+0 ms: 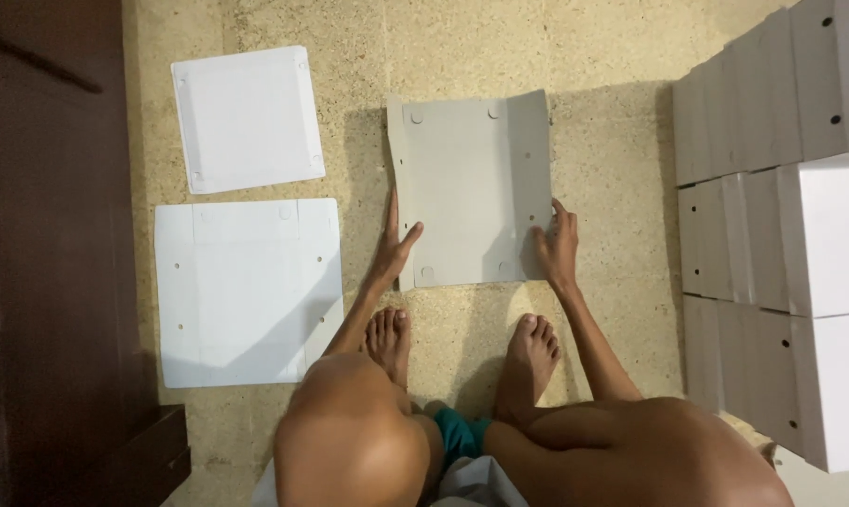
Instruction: The person assembles a white cardboard box by folding its sides and securing the tabs. They then pick up another flat cardboard piece and begin folding it in the same manner.
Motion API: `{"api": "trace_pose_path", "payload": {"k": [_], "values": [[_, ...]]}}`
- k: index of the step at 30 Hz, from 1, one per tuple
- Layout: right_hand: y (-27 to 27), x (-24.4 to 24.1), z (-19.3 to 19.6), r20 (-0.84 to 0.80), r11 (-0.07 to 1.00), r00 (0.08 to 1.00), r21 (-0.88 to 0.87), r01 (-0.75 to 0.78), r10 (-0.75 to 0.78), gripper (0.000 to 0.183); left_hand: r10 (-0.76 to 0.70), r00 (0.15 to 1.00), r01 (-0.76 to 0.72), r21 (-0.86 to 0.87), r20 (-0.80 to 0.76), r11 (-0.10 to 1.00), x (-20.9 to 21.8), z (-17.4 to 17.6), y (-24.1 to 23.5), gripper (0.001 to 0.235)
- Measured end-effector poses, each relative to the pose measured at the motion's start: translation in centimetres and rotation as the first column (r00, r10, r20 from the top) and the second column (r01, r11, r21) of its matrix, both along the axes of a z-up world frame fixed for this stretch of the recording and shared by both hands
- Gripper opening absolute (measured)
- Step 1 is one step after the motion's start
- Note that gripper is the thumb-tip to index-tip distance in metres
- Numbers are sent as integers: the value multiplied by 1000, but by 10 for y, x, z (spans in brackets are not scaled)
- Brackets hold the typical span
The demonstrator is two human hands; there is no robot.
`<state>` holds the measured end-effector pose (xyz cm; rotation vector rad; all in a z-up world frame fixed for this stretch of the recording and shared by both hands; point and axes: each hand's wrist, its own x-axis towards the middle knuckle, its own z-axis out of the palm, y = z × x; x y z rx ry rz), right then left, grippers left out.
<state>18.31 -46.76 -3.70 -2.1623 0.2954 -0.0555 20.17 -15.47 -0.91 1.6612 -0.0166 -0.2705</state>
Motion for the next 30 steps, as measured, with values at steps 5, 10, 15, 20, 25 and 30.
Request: {"api": "trace_pose_path", "payload": {"k": [5, 10, 15, 20, 25, 30], "values": [[33, -3, 44, -42, 993, 993, 38, -108, 109, 64, -127, 989, 126, 20, 79, 992, -1, -8, -10, 84], [47, -4, 56, -78, 951, 956, 150, -270, 284, 72, -213, 962, 170, 239, 169, 956, -8, -23, -19, 82], [48, -5, 60, -143, 931, 935, 224, -288, 324, 60, -200, 961, 144, 272, 190, 952, -9, -26, -20, 78], [41, -10, 38, -194, 912, 899, 208, -354, 393, 58, -191, 959, 123, 299, 210, 946, -12, -23, -23, 78], [43, -23, 15, -27, 913, 915, 86, -400, 403, 58, -222, 937, 94, 419, 270, 903, -20, -36, -26, 82], [44, -29, 2, 34, 906, 906, -44, -421, 423, 61, -255, 902, 47, 508, 349, 860, -25, -44, -21, 91]]}}
